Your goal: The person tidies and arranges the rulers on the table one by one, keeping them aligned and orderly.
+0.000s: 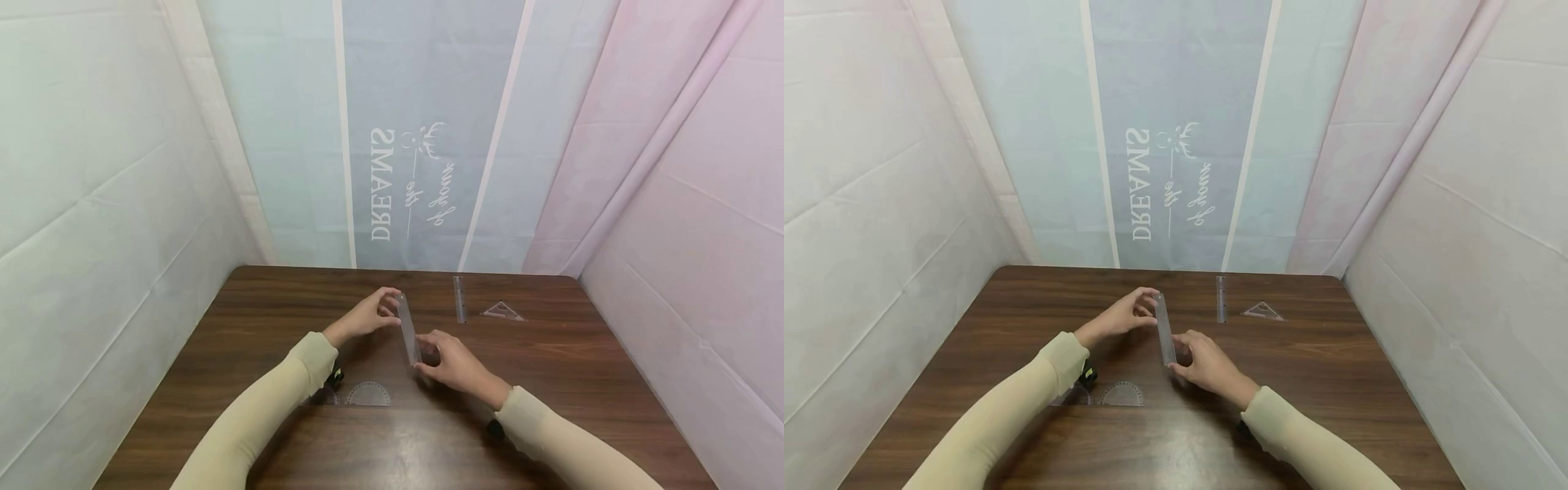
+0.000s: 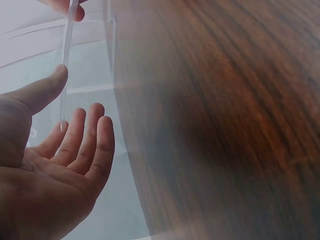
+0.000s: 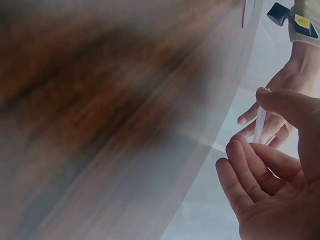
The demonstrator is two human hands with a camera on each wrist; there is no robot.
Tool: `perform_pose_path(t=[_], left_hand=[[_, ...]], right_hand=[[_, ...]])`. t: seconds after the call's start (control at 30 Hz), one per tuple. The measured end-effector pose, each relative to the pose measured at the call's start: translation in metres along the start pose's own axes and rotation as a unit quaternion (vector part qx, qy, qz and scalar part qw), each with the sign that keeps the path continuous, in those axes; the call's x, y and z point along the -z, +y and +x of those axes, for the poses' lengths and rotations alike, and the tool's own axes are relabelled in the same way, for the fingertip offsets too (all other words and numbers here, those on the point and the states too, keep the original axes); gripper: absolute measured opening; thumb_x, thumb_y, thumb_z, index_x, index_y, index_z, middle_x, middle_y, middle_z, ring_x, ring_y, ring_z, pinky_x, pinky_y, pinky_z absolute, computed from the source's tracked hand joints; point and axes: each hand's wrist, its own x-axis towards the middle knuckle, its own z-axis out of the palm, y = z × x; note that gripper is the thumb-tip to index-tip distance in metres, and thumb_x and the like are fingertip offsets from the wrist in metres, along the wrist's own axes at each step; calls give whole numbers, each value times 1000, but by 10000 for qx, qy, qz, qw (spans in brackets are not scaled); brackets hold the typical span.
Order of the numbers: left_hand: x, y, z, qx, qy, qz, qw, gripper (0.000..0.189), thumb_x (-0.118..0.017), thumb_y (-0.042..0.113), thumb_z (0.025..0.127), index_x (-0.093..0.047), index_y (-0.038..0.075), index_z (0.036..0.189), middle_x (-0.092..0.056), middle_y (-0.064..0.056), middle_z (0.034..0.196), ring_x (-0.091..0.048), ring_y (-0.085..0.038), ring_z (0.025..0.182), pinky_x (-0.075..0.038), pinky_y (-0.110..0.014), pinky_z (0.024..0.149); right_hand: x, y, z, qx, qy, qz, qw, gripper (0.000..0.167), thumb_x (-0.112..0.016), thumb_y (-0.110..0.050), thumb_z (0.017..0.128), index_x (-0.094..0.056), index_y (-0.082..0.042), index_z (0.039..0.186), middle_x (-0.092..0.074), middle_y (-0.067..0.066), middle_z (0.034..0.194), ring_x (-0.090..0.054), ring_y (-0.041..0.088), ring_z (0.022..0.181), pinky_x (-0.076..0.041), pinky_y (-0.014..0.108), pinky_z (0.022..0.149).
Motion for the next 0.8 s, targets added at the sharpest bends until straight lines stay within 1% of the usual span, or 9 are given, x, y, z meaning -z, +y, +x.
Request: perform_pose_path(t=[0.13, 0.3, 0.5, 0.63, 0.73, 0.8], left_hand=[[-1, 1, -2, 3, -119, 94, 9999, 65, -78, 12, 100, -45, 6, 156, -62, -19, 137, -72, -34, 115, -60, -45, 96], [-3, -2, -4, 96, -211, 100, 9997, 64, -82, 13, 98, -49, 7, 153, -61, -18, 138, -69, -34, 117, -59, -44, 97], [-6, -3, -5, -5, -360, 326, 9988, 62, -84, 15, 96, -53, 5, 149, -61, -17, 137, -68, -32, 116, -58, -44, 100], [-7, -1, -6, -65, -472, 484, 9977, 61, -85, 17, 95, -55, 4, 147, -62, -15, 137, -66, -30, 118, -56, -45, 103], [-9, -2, -8, -58, -571, 586, 9966, 61, -86, 17, 95, -56, 4, 146, -64, -12, 135, -65, -28, 118, -55, -44, 104], [-11, -3, -9, -46, -629, 650, 9959, 60, -86, 18, 95, -56, 4, 146, -64, -11, 135, -65, -27, 119, -55, -44, 105]], right_hand=[[-1, -4, -5, 37, 20, -117, 9999, 53, -88, -23, 92, -70, 0, 136, -68, 0, 104, -65, 15, 93, -58, 34, 79], [-5, -6, -11, 68, -23, -253, 9997, 54, -89, -26, 92, -70, 0, 136, -69, 0, 107, -67, 15, 95, -60, 35, 80], [-7, -10, -18, 89, -108, -240, 9996, 54, -89, -28, 92, -71, 0, 134, -70, 1, 112, -68, 16, 99, -61, 37, 83], [-8, -13, -22, 165, -61, -312, 9994, 53, -90, -29, 91, -72, 1, 130, -73, 5, 115, -69, 19, 102, -61, 43, 87], [-11, -14, -25, 206, -54, -340, 9992, 52, -90, -30, 90, -73, 1, 128, -74, 7, 115, -70, 23, 105, -60, 47, 90], [-14, -15, -27, 192, -75, -349, 9992, 51, -91, -31, 90, -74, 0, 126, -74, 6, 113, -70, 23, 104, -61, 47, 90]])
